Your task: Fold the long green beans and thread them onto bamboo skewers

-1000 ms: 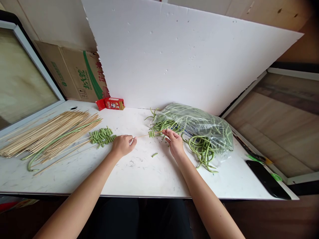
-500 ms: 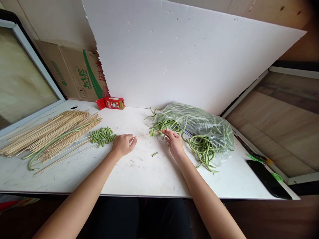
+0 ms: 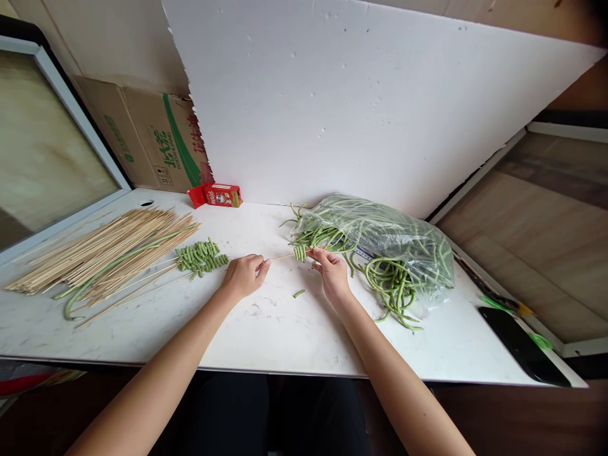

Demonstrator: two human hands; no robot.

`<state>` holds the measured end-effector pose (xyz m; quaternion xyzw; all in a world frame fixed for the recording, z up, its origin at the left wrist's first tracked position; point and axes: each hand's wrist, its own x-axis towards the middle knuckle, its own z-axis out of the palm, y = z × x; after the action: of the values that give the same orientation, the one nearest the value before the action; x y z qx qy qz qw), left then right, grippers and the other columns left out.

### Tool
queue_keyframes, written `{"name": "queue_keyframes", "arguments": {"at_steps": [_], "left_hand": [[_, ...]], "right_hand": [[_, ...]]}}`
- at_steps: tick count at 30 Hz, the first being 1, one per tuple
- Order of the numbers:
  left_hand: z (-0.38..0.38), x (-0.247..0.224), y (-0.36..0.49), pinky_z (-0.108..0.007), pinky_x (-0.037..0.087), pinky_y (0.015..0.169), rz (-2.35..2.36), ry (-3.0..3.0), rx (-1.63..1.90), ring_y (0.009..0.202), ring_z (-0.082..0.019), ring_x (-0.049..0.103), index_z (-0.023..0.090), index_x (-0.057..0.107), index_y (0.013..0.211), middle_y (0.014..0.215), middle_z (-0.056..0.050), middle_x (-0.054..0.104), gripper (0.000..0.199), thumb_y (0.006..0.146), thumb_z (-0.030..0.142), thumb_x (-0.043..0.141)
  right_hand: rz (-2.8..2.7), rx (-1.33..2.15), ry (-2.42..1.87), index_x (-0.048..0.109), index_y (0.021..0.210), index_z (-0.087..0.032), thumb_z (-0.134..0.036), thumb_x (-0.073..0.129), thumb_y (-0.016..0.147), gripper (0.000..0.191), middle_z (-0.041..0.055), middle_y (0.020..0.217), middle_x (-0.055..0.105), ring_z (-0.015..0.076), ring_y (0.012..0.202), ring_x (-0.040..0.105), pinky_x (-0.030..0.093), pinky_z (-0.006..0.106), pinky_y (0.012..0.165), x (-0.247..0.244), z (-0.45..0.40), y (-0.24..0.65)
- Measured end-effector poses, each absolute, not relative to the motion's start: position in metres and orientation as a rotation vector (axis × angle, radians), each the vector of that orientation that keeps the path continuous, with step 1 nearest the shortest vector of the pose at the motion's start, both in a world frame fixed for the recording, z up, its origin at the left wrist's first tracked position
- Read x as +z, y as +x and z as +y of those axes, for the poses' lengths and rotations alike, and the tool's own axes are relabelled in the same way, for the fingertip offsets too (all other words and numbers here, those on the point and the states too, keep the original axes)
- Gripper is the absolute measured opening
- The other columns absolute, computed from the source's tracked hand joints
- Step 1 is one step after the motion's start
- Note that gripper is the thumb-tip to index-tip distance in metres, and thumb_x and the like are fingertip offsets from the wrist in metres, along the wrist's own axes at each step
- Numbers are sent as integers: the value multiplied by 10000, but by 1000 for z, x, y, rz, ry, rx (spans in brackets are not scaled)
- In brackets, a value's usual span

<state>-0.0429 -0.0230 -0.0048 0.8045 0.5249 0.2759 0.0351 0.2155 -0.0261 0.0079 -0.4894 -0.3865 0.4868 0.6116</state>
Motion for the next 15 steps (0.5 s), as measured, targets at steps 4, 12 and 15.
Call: {"name": "queue_keyframes", "arguments": {"at_steps": [4, 12, 15], "left_hand": [[-22, -7, -43, -322, 280, 624, 1598, 2478, 903, 658, -186, 544, 215, 542, 725, 739, -56, 644, 463, 1074, 491, 412], [-23, -9, -40, -320, 289, 623, 1526, 2484, 981, 638, -173, 521, 214, 531, 731, 730, -41, 624, 435, 1079, 459, 441], [-23, -8, -40, -323, 293, 626, 1508, 2491, 976, 639, -173, 521, 213, 532, 732, 729, -43, 625, 436, 1083, 454, 437]], "right_hand": [[-899, 1114, -1142, 817, 877, -202, -572, 862, 767, 388, 124, 1098, 837, 293, 1125, 761, 538, 300, 752, 10, -27, 214], [-929, 1070, -1159, 796, 808, -189, -576, 871, 743, 399, 98, 993, 825, 272, 1014, 749, 538, 312, 739, 8, -29, 207], [-941, 1079, -1159, 784, 792, -193, -585, 875, 736, 407, 81, 968, 815, 249, 963, 733, 536, 311, 739, 8, -29, 206]]}}
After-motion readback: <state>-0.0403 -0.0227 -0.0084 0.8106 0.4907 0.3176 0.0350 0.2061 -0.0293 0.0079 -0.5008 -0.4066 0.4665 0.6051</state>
